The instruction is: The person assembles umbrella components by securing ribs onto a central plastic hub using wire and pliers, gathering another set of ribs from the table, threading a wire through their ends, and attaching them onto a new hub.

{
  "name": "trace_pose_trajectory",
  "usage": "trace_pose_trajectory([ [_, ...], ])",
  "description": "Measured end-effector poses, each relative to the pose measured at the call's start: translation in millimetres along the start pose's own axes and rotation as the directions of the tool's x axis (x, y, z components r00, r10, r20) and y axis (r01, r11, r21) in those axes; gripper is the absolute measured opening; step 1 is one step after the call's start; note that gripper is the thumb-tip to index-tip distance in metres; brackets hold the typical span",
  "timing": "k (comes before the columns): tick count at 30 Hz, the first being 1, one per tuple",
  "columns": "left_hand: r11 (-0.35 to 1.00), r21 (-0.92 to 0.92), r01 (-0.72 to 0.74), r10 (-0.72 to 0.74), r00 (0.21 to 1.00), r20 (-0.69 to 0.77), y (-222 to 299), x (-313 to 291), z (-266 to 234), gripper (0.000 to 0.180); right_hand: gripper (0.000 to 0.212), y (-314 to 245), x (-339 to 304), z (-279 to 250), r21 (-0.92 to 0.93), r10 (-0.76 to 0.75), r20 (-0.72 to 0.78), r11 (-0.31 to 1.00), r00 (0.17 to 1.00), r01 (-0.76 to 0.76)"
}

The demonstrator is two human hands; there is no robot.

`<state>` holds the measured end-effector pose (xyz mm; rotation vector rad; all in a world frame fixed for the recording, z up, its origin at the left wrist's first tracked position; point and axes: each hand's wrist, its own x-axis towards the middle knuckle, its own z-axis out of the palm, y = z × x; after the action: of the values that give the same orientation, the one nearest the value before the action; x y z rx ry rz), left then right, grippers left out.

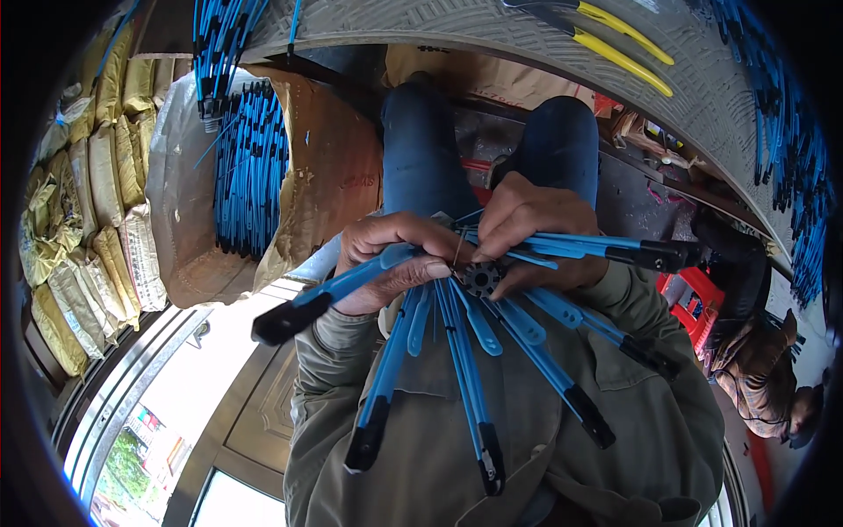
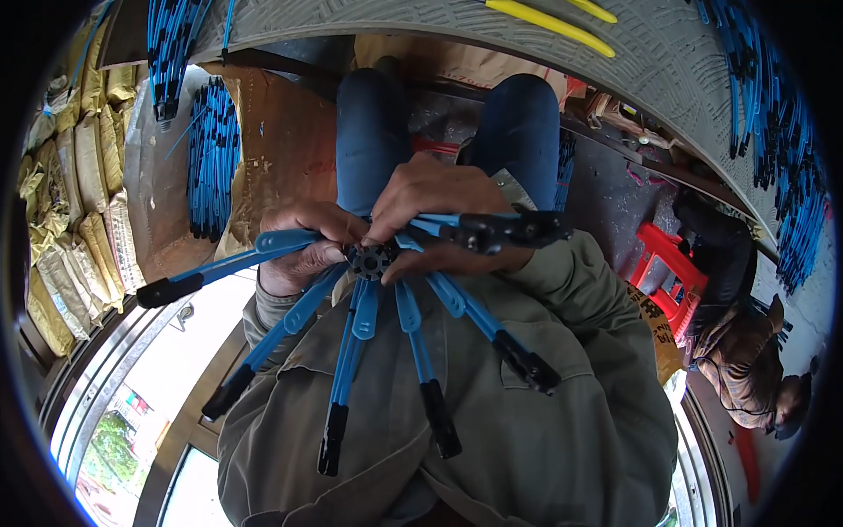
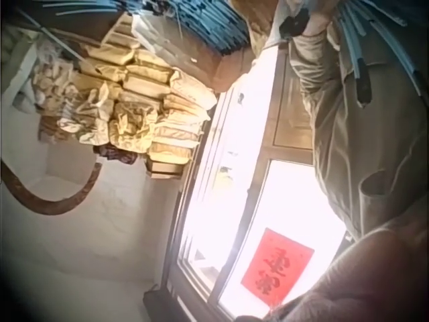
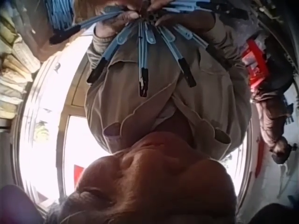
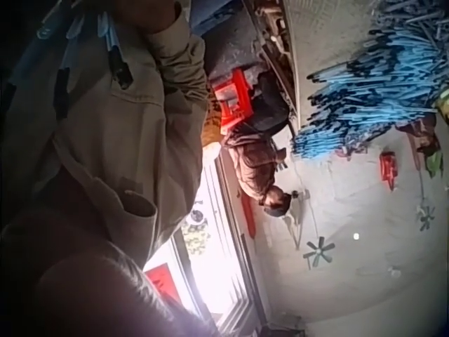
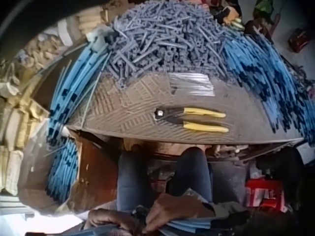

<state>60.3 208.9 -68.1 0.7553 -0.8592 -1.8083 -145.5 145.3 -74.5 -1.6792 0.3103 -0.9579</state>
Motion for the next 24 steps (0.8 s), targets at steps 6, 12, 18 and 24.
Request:
trace_pose_trajectory([
  [6,0.976,0.215,-0.033,0.024,0.999,0.044,6.3,3.4,-1.7,0.012,0.035,0.3,-1.2,4.0,-0.001,0.016,-0.037,1.0,0.999,-0.016],
  [12,0.907,0.402,-0.127,0.064,0.984,0.166,11.5,15.2,-12.4,0.012,0.035,-0.6,-7.8,11.0,0.182,0.214,-0.104,0.964,0.971,-0.193],
  [18,0.947,0.319,0.027,-0.092,0.978,0.189,13.3,25.5,-18.7,0.012,0.037,-10.2,1.8,0.5,0.256,0.34,-0.008,0.91,0.941,-0.326],
  [24,0.947,0.251,0.2,-0.246,0.955,0.165,14.3,27.3,-30.5,0.019,0.038,-4.6,17.9,-3.5,-0.004,0.075,0.133,0.997,0.988,-0.075],
])
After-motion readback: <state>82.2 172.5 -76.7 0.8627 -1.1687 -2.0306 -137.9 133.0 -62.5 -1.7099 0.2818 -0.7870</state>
